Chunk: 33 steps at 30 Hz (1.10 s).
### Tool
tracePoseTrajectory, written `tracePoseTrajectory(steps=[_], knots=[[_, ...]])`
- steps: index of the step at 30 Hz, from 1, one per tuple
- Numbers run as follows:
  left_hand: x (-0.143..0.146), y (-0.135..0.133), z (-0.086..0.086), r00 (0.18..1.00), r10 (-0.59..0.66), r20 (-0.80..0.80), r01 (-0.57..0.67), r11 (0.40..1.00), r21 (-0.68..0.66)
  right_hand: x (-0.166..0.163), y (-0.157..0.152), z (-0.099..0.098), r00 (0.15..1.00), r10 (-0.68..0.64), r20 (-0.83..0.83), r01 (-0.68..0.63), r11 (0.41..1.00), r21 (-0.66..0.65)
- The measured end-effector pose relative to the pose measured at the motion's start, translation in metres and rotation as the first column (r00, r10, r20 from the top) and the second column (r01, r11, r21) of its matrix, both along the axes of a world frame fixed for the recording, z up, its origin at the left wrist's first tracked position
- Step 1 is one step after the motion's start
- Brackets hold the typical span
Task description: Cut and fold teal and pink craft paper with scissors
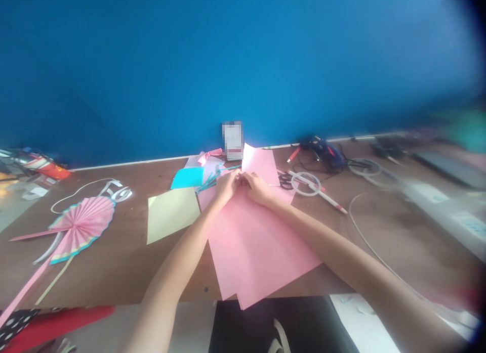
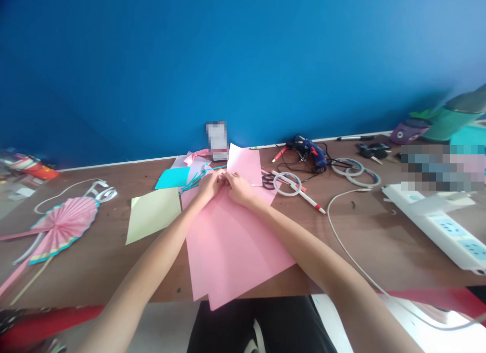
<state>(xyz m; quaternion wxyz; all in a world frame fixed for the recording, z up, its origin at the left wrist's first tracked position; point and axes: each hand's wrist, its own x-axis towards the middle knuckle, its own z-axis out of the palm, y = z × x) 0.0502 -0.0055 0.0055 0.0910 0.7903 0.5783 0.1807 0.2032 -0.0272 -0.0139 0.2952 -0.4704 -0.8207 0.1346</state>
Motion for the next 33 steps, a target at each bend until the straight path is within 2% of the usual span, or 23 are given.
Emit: tracePoseTrajectory(steps=[5,9,16,28,33], knots=[[-0.0014,0.0022,-0.0046,1.0,-0.02,0.008,0.02,1.0,0.023,0.0002,-0.001,0.0001,0.999,0.008,0.043,-0.008,1.0,0.006],[-0.0021,0.0045,-0.007,1.0,-0.021,-0.004,0.021,0.999,0.049,-0.0001,0.0,0.0002,1.0,0.019,0.01,-0.019,0.999,0.026],[-0.0008,0.0026,-0.0037,1.0,-0.01,-0.012,0.01,1.0,-0.002,-0.0007,-0.0005,-0.0003,1.0,-0.004,0.015,0.004,1.0,-0.011],[0.0003,-0.0007,-0.0001,1.0,-0.004,-0.014,0.003,1.0,-0.011,-0.001,-0.001,0.0017,0.999,0.027,-0.028,-0.026,0.999,0.02],[0.0005,-0.0011,-0.0005,1.0,0.002,-0.008,-0.002,1.0,-0.005,0.0,-0.0014,0.0013,0.999,0.047,0.012,-0.048,0.998,0.033]])
